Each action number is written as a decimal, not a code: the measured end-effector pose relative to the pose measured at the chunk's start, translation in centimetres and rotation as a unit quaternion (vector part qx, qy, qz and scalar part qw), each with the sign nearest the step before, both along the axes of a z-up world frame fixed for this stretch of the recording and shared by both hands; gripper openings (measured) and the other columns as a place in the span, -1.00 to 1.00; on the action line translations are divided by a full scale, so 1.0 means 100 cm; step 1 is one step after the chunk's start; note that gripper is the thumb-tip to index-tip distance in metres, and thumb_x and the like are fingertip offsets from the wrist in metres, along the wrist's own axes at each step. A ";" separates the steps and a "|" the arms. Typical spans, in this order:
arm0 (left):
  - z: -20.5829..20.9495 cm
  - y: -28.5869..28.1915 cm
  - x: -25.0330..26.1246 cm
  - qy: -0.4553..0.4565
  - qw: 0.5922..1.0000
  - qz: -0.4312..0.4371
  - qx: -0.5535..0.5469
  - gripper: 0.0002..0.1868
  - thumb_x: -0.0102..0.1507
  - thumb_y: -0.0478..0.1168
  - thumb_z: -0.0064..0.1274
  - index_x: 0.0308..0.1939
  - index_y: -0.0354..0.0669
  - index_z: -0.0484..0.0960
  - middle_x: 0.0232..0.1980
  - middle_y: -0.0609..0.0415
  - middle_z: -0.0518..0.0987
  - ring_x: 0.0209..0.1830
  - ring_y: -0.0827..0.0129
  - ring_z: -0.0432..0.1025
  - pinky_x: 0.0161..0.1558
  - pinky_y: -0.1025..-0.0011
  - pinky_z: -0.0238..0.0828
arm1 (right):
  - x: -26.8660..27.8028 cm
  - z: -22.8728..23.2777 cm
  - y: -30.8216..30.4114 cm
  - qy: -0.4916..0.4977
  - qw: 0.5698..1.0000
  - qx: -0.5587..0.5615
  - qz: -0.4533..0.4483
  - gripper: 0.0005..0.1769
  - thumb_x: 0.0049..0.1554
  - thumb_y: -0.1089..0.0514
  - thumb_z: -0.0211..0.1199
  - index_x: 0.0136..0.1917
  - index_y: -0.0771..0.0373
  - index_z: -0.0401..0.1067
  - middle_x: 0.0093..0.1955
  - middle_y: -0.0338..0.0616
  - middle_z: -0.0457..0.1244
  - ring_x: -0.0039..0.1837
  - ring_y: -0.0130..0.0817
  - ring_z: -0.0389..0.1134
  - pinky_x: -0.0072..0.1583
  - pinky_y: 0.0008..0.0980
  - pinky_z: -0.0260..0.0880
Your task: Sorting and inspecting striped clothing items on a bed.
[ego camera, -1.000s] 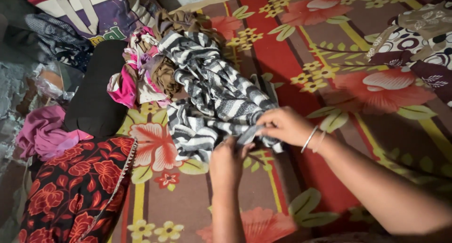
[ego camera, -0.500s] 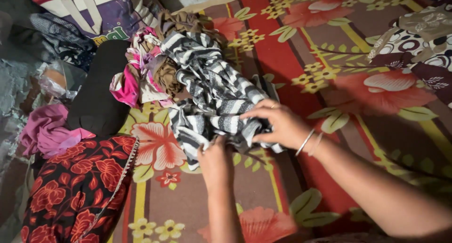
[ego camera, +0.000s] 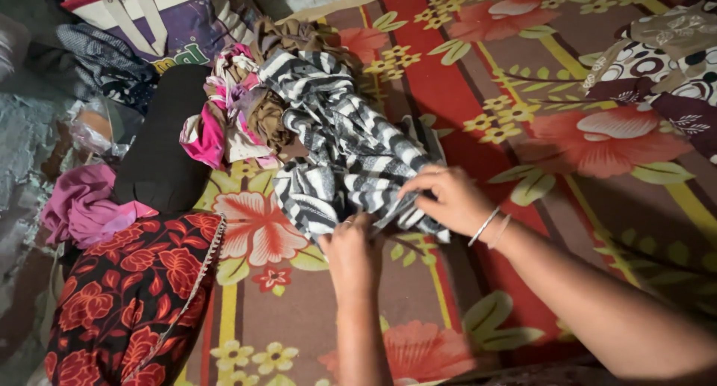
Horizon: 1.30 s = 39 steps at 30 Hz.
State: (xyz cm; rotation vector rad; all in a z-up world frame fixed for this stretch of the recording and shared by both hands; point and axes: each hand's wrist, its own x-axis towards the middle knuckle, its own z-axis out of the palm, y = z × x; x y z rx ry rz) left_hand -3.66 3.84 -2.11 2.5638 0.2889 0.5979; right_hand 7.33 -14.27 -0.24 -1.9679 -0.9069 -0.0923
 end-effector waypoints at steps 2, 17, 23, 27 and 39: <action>-0.012 0.015 -0.004 0.008 1.000 0.018 0.014 -0.76 0.05 -0.19 0.28 -0.22 -0.07 0.70 -0.20 -0.03 0.70 -0.13 0.07 0.53 -0.04 0.08 0.18 | 0.007 0.001 -0.006 0.014 0.999 0.016 -0.028 -0.69 -0.02 0.39 0.23 -0.04 0.17 0.63 -0.14 -0.15 0.38 -0.17 -0.37 0.39 -0.13 -0.39 0.36; -0.005 0.003 0.008 -0.004 0.996 0.051 -0.073 -0.79 0.14 -0.17 0.10 -0.21 -0.14 0.72 -0.30 -0.23 0.66 -0.27 -0.11 0.56 -0.06 0.07 0.44 | -0.019 0.020 0.022 0.003 0.990 -0.061 0.126 -0.18 -0.20 0.10 0.54 0.35 0.15 0.44 0.25 0.00 0.29 0.28 -0.11 0.33 0.30 -0.23 0.29; 0.011 -0.002 -0.002 -0.030 0.988 0.012 -0.148 -0.72 0.07 -0.26 0.15 -0.14 -0.18 0.71 -0.24 -0.23 0.67 -0.23 -0.11 0.58 -0.18 0.09 0.49 | -0.015 -0.008 0.029 -0.025 0.989 -0.070 0.130 -0.28 -0.12 0.06 0.57 0.30 0.24 0.46 0.16 0.03 0.35 0.21 -0.12 0.37 0.24 -0.20 0.33; 0.014 0.000 -0.009 -0.023 0.986 0.014 -0.162 -0.72 0.05 -0.22 0.27 -0.16 -0.17 0.71 -0.22 -0.18 0.69 -0.20 -0.08 0.58 -0.19 0.13 0.47 | -0.015 -0.020 0.030 0.078 0.993 -0.083 0.026 -0.72 0.02 0.24 0.36 0.04 0.18 0.62 -0.12 -0.11 0.44 -0.21 -0.29 0.38 -0.14 -0.33 0.36; -0.050 0.052 -0.018 -0.007 0.967 0.134 -0.216 -0.75 0.08 -0.17 0.33 -0.25 -0.24 0.72 -0.34 -0.14 0.69 -0.34 0.11 0.60 -0.23 0.28 0.48 | 0.002 0.000 0.024 0.158 0.983 -0.017 -0.095 -0.79 0.14 0.29 0.25 0.02 0.19 0.63 -0.20 -0.18 0.46 -0.24 -0.49 0.36 -0.17 -0.42 0.35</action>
